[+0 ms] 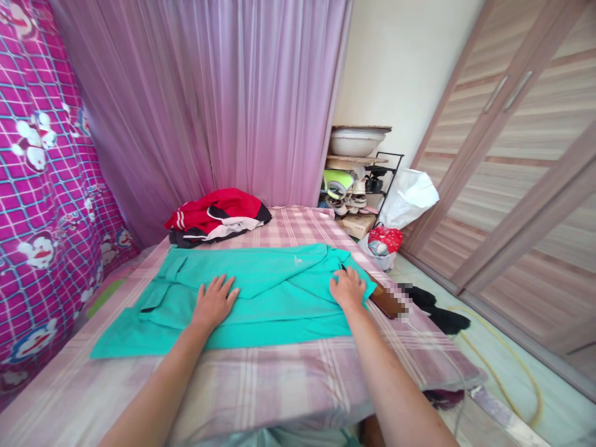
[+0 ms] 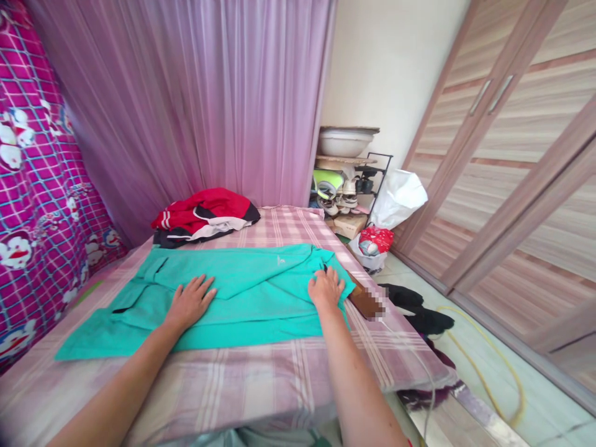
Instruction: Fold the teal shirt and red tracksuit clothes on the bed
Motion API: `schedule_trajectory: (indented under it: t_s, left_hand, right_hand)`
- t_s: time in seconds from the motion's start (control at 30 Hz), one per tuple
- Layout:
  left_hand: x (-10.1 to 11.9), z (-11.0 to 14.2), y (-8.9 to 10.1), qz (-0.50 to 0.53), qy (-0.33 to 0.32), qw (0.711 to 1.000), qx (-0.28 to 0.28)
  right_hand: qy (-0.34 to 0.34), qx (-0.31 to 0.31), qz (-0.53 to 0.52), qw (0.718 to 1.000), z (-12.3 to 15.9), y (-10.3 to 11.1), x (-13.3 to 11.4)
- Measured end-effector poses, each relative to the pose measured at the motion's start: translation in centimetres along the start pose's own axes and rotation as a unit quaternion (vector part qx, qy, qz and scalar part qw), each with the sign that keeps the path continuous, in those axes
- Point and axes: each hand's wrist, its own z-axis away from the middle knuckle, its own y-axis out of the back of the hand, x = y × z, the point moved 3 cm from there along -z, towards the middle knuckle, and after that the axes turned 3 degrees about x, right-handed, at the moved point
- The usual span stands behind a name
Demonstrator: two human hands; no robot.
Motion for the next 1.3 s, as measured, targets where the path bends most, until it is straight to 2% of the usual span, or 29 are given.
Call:
schedule_trajectory:
  t_s: [0.1, 0.37, 0.43, 0.53, 0.63, 0.8, 1.13, 1.3]
  left_hand:
    - [0.1, 0.0, 0.3, 0.001, -0.002, 1.000, -0.002]
    - [-0.1, 0.1, 0.0, 0.006, 0.000, 1.000, 0.003]
    - [-0.2, 0.1, -0.1, 0.008, -0.002, 1.000, 0.007]
    - [-0.2, 0.1, -0.1, 0.007, -0.001, 1.000, 0.010]
    - [-0.1, 0.1, 0.0, 0.008, -0.001, 1.000, 0.006]
    - [0.0, 0.2, 0.2, 0.008, 0.002, 1.000, -0.008]
    - [0.1, 0.3, 0.5, 0.003, 0.006, 1.000, -0.022]
    - [0.1, 0.3, 0.6, -0.004, 0.005, 1.000, -0.020]
  right_hand:
    - [0.028, -0.018, -0.008, 0.999, -0.1, -0.9, 0.4]
    - [0.129, 0.014, -0.005, 0.992, 1.0, -2.4, -0.2]
    - [0.117, 0.027, 0.001, 0.993, 1.1, -2.3, -0.2]
    - [0.062, 0.049, 0.020, 0.997, 1.1, -1.8, 0.0]
    - [0.045, 0.035, 0.022, 0.998, 1.0, -1.7, 0.0]
    - [0.048, 0.005, 0.013, 0.999, 0.8, -1.9, 0.1]
    - [0.117, -0.010, -0.002, 0.993, 0.9, -2.5, -0.1]
    - [0.123, -0.017, -0.005, 0.992, 0.8, -2.8, -0.1]
